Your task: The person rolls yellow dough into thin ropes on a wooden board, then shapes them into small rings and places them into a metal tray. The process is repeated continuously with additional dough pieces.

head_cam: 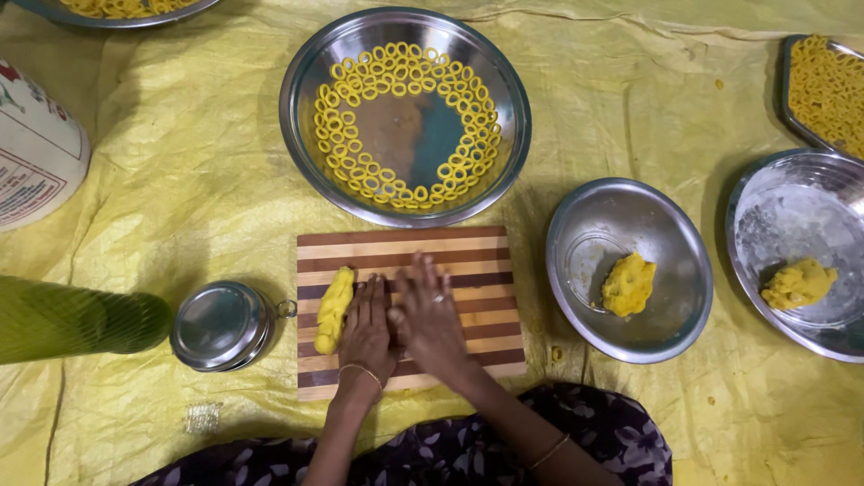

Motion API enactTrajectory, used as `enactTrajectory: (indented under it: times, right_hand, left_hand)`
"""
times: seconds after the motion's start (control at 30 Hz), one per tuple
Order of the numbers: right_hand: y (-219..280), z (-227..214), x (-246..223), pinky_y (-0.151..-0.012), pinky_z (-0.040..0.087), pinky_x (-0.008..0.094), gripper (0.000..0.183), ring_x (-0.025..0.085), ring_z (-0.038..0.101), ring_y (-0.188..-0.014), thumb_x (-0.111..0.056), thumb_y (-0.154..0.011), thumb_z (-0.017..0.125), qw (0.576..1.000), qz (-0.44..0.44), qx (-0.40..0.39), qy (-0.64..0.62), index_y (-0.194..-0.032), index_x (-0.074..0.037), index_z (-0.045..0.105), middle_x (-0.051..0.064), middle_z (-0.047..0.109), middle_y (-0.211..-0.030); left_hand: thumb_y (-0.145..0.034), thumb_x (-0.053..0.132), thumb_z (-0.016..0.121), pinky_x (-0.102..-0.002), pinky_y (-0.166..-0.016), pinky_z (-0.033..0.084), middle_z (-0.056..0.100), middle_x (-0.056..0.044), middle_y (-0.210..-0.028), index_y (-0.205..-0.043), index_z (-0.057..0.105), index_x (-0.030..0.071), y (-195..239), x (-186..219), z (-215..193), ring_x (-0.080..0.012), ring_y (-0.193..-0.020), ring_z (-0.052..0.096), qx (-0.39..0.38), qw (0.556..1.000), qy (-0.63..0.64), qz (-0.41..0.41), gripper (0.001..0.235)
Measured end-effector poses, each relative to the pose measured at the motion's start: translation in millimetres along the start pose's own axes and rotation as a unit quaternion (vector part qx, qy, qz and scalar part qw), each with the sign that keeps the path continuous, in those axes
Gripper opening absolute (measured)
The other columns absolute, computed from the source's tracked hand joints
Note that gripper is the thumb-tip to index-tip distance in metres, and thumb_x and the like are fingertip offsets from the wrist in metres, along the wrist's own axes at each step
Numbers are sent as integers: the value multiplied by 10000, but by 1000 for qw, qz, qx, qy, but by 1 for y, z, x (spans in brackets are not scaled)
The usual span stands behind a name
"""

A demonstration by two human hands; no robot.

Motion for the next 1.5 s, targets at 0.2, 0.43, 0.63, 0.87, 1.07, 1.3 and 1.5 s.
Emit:
enactTrajectory:
  times: [0.2, 0.43, 0.63, 0.87, 1.07, 1.3, 1.5]
  right_hand:
    - [-21, -37, 107, -1255, 2, 579, 677, 376, -61, -1575, -479, -1085, 289, 980, 168, 103, 14, -1593, -31, 268, 238, 8, -1702]
    - [0, -10, 12, -1226, 54, 581, 653, 389, 7, -1588, -427, -1039, 352, 998, 17, -34, -42, -1540, -8, 330, 267, 50, -1692]
    - [-20, -35, 63, -1265, -12, 600, 647, 401, 5, -1584, -391, -1106, 319, 991, 81, 71, 77, -1605, 17, 269, 250, 86, -1685]
    - [-18, -52, 93, -1259, 50, 580, 642, 351, 46, -1599, -445, -1083, 334, 982, 170, 62, 47, -1589, -53, 285, 206, 87, -1720]
    - [-11, -16, 6, -1236, 47, 652, 517, 434, -36, -1591, -378, -1118, 322, 991, -18, -69, 115, -1548, -90, 318, 236, 57, -1719]
    - [-19, -59, 116, -1268, 101, 556, 676, 415, -26, -1585, -456, -1103, 292, 973, 113, 175, -103, -1625, -33, 210, 223, 29, -1715]
    - [-12, -48, 72, -1263, 62, 563, 703, 419, -55, -1567, -503, -1085, 292, 988, 116, 88, 58, -1615, -43, 248, 229, 7, -1708]
  left_hand:
    - [-654, 213, 928, -407, -1267, 154, 153, -41, -1676, -1610, 59, 114, 3, 5, -7, -252, -1545, 141, -81, 994, 54, -54, 1296]
    - [-670, 186, 917, -417, -1265, 152, 146, -79, -1675, -1605, 41, 91, -2, 3, -3, -268, -1539, 140, -50, 998, 18, -20, 1285]
    - [-668, 222, 921, -402, -1271, 157, 140, -29, -1679, -1626, 37, 130, 2, 1, -4, -244, -1549, 131, -85, 994, 51, -55, 1307]
    - [-664, 220, 924, -403, -1280, 144, 138, -46, -1673, -1631, 36, 108, 0, 4, -6, -258, -1546, 123, -87, 994, 42, -57, 1318]
    - [-701, 205, 900, -395, -1263, 169, 173, -108, -1664, -1589, 51, 61, -1, 3, -4, -291, -1533, 158, -39, 998, 54, -8, 1238]
    - [-683, 262, 913, -384, -1279, 116, 119, -61, -1675, -1641, -2, 108, 1, 4, -6, -259, -1548, 108, -102, 993, 33, -55, 1334]
    - [-690, 271, 915, -386, -1280, 125, 125, -77, -1678, -1584, 13, 70, -1, 4, -4, -273, -1548, 116, -101, 993, 24, -51, 1286]
Point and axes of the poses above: each hand's wrist, its own y-axis away from the middle knuckle, its own z-axis out of the palm, x = y × z, the point moved 4 cm from there along -y, towards the middle knuckle
